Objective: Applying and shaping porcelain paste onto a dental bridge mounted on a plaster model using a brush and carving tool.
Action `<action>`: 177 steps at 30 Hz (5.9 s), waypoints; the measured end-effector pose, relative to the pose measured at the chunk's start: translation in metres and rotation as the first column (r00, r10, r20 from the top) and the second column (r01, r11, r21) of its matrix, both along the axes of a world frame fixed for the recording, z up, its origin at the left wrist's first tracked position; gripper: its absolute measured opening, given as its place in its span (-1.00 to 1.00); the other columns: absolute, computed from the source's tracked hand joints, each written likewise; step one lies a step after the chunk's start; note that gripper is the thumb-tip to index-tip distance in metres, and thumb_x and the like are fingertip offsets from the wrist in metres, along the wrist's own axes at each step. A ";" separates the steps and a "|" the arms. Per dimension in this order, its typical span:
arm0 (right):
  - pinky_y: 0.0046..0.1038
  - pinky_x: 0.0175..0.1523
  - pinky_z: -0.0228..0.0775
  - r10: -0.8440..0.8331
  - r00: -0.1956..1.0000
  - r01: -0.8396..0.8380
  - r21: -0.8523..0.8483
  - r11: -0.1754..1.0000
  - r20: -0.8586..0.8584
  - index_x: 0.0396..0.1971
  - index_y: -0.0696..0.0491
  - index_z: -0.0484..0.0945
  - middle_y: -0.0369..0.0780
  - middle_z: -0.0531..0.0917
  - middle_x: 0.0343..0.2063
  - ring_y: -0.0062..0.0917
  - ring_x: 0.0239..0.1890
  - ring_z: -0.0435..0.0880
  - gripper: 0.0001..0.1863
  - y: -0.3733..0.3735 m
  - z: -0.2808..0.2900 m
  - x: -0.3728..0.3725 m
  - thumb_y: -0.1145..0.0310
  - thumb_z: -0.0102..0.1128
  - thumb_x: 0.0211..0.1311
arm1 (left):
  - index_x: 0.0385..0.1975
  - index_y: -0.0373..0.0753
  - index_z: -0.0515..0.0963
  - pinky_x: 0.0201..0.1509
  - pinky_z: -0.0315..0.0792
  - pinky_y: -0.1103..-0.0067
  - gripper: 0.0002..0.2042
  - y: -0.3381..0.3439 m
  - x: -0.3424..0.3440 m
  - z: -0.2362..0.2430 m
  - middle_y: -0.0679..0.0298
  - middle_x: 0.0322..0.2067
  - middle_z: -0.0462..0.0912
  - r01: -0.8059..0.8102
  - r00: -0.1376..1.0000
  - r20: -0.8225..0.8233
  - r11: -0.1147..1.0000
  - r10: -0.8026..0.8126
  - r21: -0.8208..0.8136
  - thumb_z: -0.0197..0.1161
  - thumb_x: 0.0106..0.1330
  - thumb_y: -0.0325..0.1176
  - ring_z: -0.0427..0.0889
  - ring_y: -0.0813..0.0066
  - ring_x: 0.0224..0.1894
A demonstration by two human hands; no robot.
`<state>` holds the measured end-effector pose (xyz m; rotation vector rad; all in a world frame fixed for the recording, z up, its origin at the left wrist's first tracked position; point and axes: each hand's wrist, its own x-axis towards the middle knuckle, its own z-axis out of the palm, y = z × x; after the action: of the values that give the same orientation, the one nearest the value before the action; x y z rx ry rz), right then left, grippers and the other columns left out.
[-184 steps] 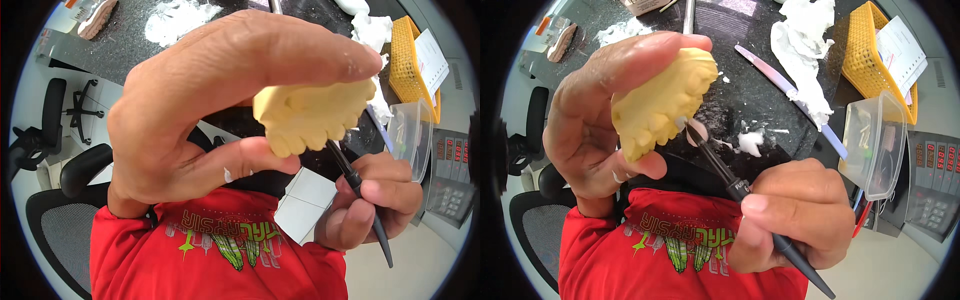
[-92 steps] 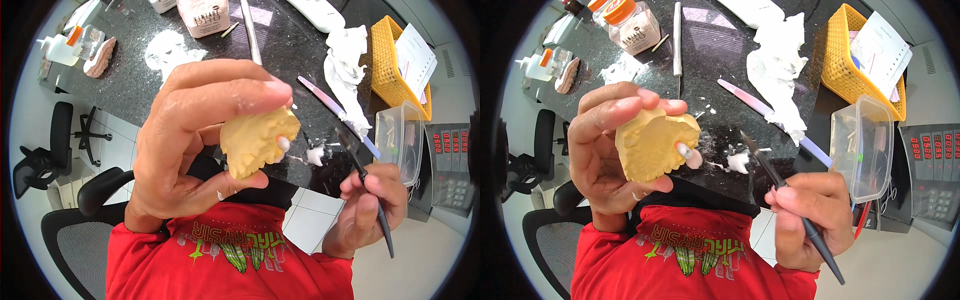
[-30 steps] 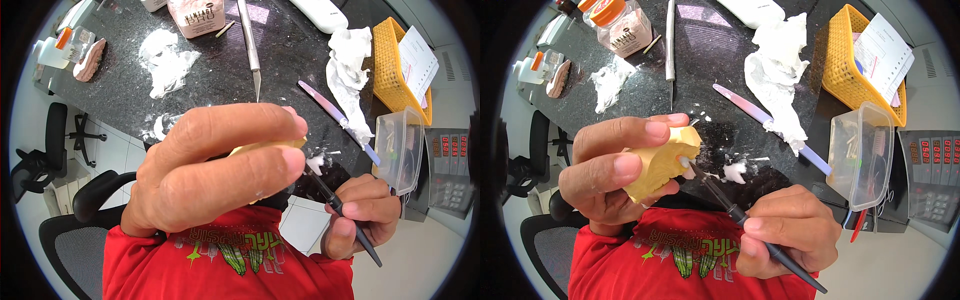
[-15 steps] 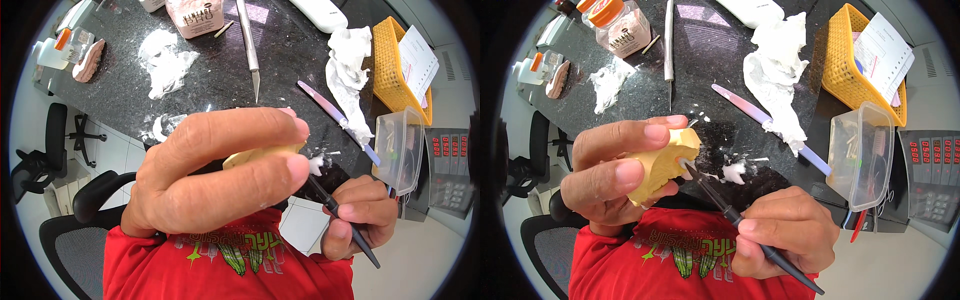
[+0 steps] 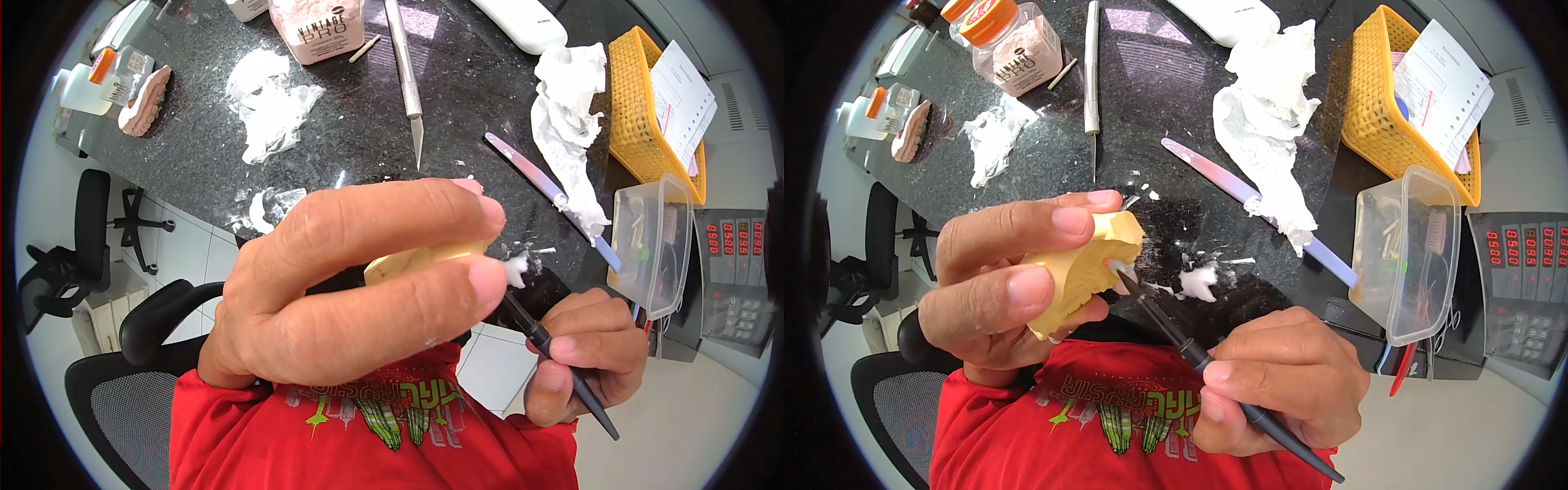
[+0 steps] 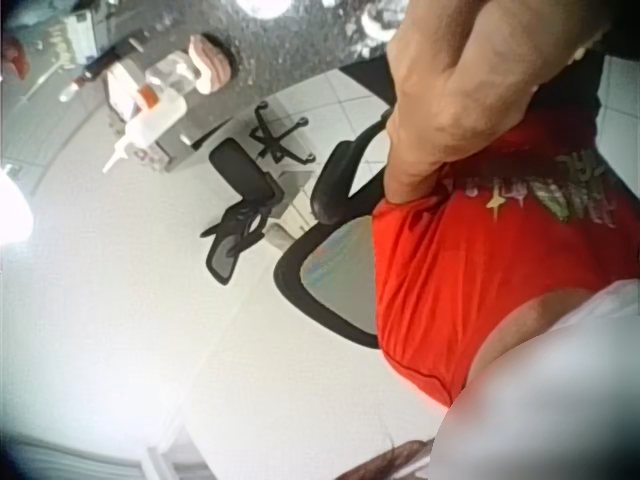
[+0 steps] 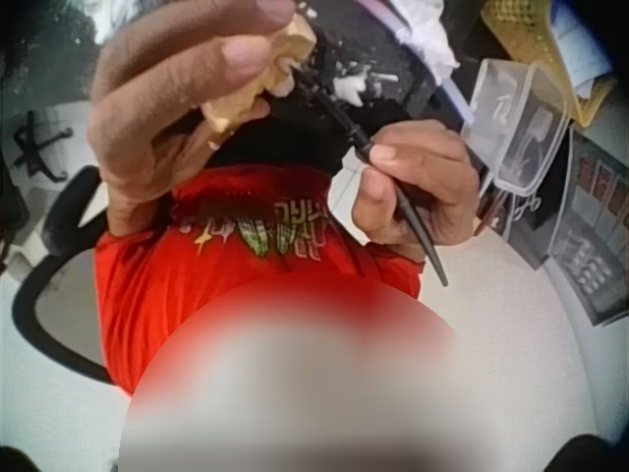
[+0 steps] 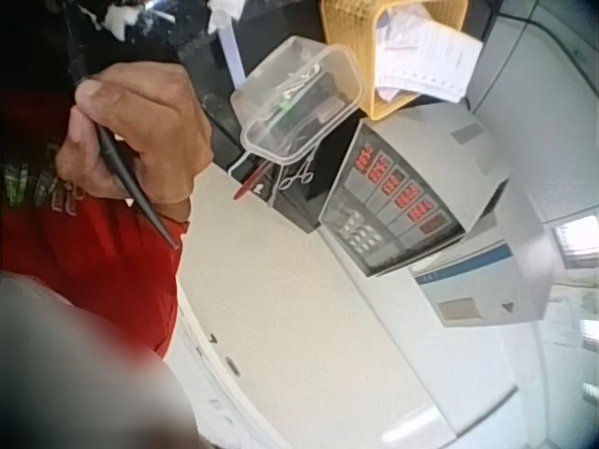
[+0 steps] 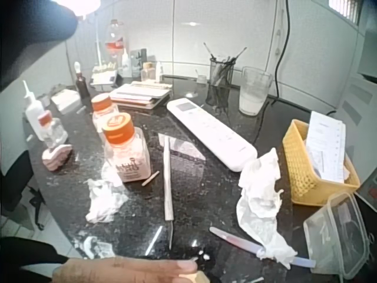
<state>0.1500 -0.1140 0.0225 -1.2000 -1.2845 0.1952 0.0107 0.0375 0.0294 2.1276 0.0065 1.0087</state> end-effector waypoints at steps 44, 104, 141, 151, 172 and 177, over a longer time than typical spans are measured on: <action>-0.61 -0.56 0.41 -0.006 1.000 0.006 -0.040 0.999 -0.019 -0.41 0.16 0.53 -0.24 0.55 -0.59 -0.53 -0.64 0.56 -0.71 -0.001 0.003 -0.001 0.63 0.28 -0.29 | -0.06 -0.26 0.27 -0.18 0.65 0.38 -0.53 -0.002 -0.005 -0.002 -0.17 -0.08 0.41 0.054 0.998 -0.005 0.998 -0.055 -0.010 0.23 0.02 -0.74 0.57 -0.19 -0.12; -0.62 -0.56 0.42 -0.072 0.981 0.098 0.139 0.985 -0.181 -0.25 0.23 0.45 -0.13 0.50 -0.47 -0.54 -0.63 0.53 -0.76 -0.007 -0.005 -0.001 0.47 0.21 0.09 | 0.01 -0.30 0.22 -0.04 0.58 0.32 -0.26 0.008 -0.009 -0.009 -0.08 -0.12 0.36 0.117 0.993 0.056 0.933 -0.105 -0.340 0.54 -0.20 -0.52 0.54 0.24 -0.09; -0.74 -0.66 0.26 -0.210 0.975 0.200 -0.129 0.971 -0.071 -0.52 0.19 0.43 -0.15 0.55 -0.70 -0.63 -0.69 0.53 -0.85 -0.026 -0.003 0.011 0.59 0.22 -0.13 | 0.07 -0.53 0.23 0.05 0.46 0.51 -0.22 -0.005 -0.004 0.009 -0.12 -0.05 0.45 -0.204 0.975 -0.198 0.776 0.104 -0.597 0.49 -0.13 -0.28 0.56 0.31 -0.06; -0.65 -0.59 0.35 -0.042 0.998 0.042 -0.005 0.999 0.041 -0.40 0.16 0.52 -0.18 0.55 -0.60 -0.54 -0.66 0.53 -0.76 -0.020 0.000 0.013 0.60 0.25 -0.18 | 0.01 -0.47 0.25 -0.01 0.50 0.55 -0.23 -0.006 -0.007 0.014 -0.08 -0.07 0.45 -0.193 0.974 -0.220 0.697 0.052 -0.690 0.54 -0.27 -0.45 0.57 0.34 -0.09; -0.56 -0.61 0.45 -0.063 0.990 0.061 0.021 0.998 0.128 -0.39 0.17 0.47 -0.17 0.54 -0.58 -0.46 -0.65 0.55 -0.71 -0.009 -0.006 -0.003 0.57 0.29 -0.23 | -0.05 -0.43 0.28 -0.01 0.47 0.58 -0.26 0.001 -0.009 0.010 0.02 -0.10 0.43 -0.154 0.971 -0.237 0.836 0.030 -0.527 0.57 -0.30 -0.48 0.51 0.34 -0.02; -0.56 -0.60 0.46 -0.073 0.990 0.072 0.014 0.997 0.121 -0.40 0.16 0.48 -0.17 0.55 -0.59 -0.46 -0.66 0.56 -0.72 -0.010 -0.004 -0.002 0.56 0.29 -0.23 | -0.05 -0.43 0.28 -0.02 0.48 0.58 -0.26 0.001 -0.009 0.011 0.02 -0.11 0.43 -0.159 0.968 -0.249 0.837 0.029 -0.523 0.57 -0.30 -0.48 0.51 0.34 -0.03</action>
<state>0.1475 -0.1238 0.0190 -1.2641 -1.3431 0.0632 0.0017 0.0388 0.0406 1.7115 0.4663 0.6958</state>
